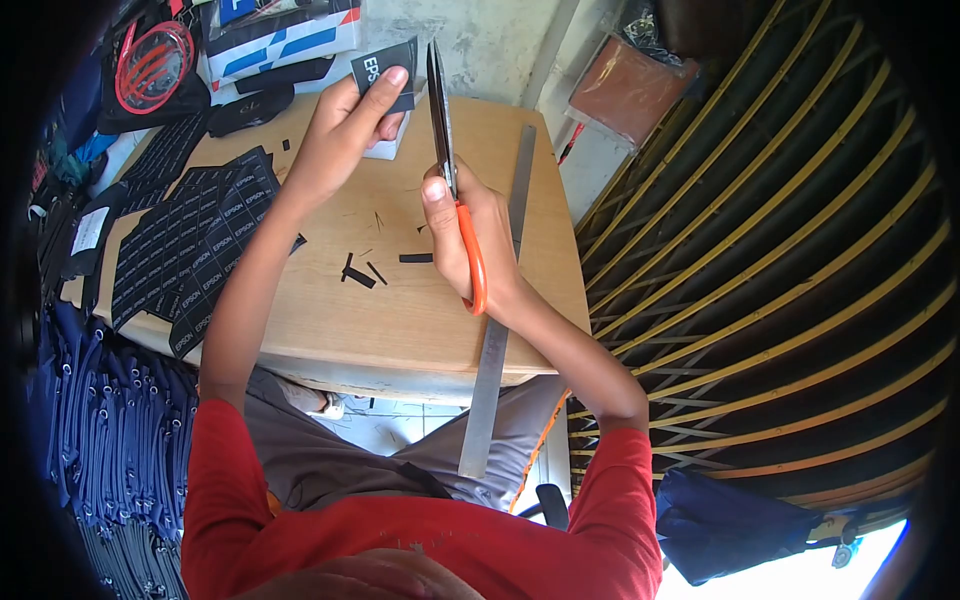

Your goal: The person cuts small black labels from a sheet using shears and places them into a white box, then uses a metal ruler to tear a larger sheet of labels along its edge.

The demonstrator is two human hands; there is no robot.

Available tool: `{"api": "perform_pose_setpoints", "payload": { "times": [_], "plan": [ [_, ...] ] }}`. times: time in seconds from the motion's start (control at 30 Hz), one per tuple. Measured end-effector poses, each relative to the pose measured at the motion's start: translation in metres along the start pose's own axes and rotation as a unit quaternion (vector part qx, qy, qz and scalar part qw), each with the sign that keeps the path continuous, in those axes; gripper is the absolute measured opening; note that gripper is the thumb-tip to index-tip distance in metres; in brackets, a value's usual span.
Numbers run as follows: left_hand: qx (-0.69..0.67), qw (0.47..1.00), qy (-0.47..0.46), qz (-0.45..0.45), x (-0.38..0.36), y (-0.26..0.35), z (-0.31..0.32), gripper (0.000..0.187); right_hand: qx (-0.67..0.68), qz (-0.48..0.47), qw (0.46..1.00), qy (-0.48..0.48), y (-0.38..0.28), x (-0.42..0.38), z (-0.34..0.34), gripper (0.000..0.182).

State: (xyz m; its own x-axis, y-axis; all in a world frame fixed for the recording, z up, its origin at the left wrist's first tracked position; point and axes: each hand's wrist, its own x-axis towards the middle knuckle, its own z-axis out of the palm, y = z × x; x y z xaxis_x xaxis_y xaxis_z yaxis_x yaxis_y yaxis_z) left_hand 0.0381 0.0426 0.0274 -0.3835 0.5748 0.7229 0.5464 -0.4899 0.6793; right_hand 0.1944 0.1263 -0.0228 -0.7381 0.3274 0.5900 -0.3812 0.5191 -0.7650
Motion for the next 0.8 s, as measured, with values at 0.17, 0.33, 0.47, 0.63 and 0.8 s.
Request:
{"api": "perform_pose_setpoints", "payload": {
  "times": [0.17, 0.33, 0.47, 0.63, 0.8],
  "plan": [
    [-0.017, 0.998, -0.037, -0.056, 0.005, -0.008, -0.016, 0.049, -0.022, 0.037, 0.999, -0.017, -0.004, -0.001, -0.003, 0.059],
    [-0.011, 0.998, -0.049, -0.046, 0.005, -0.013, -0.016, 0.051, -0.042, 0.040, 0.998, -0.029, -0.007, -0.002, -0.002, 0.054],
    [-0.004, 0.996, -0.075, -0.040, 0.005, -0.010, -0.016, 0.052, -0.038, 0.046, 0.998, -0.030, -0.007, -0.003, -0.001, 0.052],
    [0.003, 0.993, -0.108, -0.045, 0.003, -0.009, -0.015, 0.049, -0.011, 0.012, 1.000, -0.025, -0.003, -0.003, 0.003, 0.057],
    [-0.009, 0.987, -0.144, -0.069, -0.001, -0.003, -0.011, 0.047, 0.017, 0.043, 0.999, -0.014, -0.009, -0.001, 0.000, 0.053]
  ]
}}
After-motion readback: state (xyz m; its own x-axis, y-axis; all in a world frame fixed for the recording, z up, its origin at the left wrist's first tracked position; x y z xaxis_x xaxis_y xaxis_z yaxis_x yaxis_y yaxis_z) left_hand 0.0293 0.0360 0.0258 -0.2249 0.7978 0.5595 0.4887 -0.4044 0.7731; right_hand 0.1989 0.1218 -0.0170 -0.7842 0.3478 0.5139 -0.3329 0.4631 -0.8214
